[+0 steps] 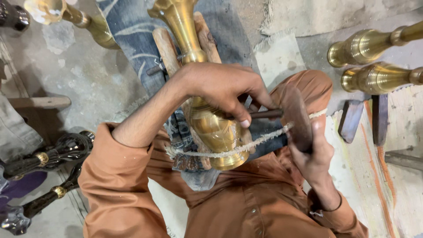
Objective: The person sits on the floor with a brass vase held against a padded rest and uses a small chisel, striking it with a wooden mallet to engrave decorative patterns into the vase surface, repositioning the chisel repeatedly across different areas of the design.
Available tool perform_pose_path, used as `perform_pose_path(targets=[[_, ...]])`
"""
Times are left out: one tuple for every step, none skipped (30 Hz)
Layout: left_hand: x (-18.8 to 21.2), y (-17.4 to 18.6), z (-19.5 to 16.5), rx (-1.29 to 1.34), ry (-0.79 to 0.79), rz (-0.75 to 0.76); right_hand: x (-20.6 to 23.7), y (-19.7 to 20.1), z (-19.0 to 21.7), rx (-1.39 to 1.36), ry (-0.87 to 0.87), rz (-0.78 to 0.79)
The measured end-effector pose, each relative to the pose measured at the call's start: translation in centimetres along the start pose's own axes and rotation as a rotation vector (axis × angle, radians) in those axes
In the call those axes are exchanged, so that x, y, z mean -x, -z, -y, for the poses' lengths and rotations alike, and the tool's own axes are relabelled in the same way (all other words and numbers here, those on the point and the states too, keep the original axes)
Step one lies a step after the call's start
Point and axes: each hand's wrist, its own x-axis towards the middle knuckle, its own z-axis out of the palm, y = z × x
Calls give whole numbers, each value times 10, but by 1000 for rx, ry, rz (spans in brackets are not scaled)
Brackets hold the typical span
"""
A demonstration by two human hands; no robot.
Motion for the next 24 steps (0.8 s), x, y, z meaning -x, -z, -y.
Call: perform_pose_path(targets=[[0,0,0,-43,-22,-8,0,0,1,-101,-46,-37],[0,-1,-1,-77,-48,-12,1,-1,2,-199,-99,-69],[0,-1,0,-53,-34,-4,1,-2,2,-299,-147,-102],[0,-1,0,-32,-14,-1,2,-4,3,-328,-199,-113],[1,-1,0,-6,9,2,2,-5,4,-358,-253,-121],[1,-2,0,-33,-24,-3,2,-5,5,-386,-308,-130],[1,-2,1,-70,-59,-11,4,-5,3,-277,-206,-104],[1,-1,2,-112,-96,-15,5,-5,3,-166,-105,-86],[1,-1,2,-86,-104,-18,6,-3,2,-52,-13,-66],[1,-1,2,-54,-112,-24,6,-1,0,-218,-150,-108],[2,-2,2,-21,-112,-35,7,0,-1,-393,-283,-148],[3,-2,2,-3,-83,-25,7,2,-2,-388,-271,-130],[4,-1,2,13,-54,-13,7,2,-2,-383,-259,-113],[4,-1,3,18,-30,-2,6,3,-3,-193,-91,-52],[5,1,3,-9,-51,-15,6,3,-2,-2,79,0],[6,1,3,-32,-75,-23,4,3,-3,-40,37,-67],[6,1,2,-47,-102,-28,4,2,-2,-77,-8,-131],[6,1,2,-5,-104,-29,3,1,-3,-121,-47,-193],[6,1,1,42,-101,-33,2,1,-3,-185,-110,-179],[6,0,1,91,-97,-37,1,0,-4,-249,-175,-162],[6,0,0,35,-38,-2,1,1,-5,-310,-235,-151],[6,1,-1,-32,18,32,1,1,-7,-219,-129,-100],[5,2,-2,-98,76,67,1,2,-9,-130,-24,-53],[5,3,-3,-93,-7,40,2,3,-10,-41,72,-2]])
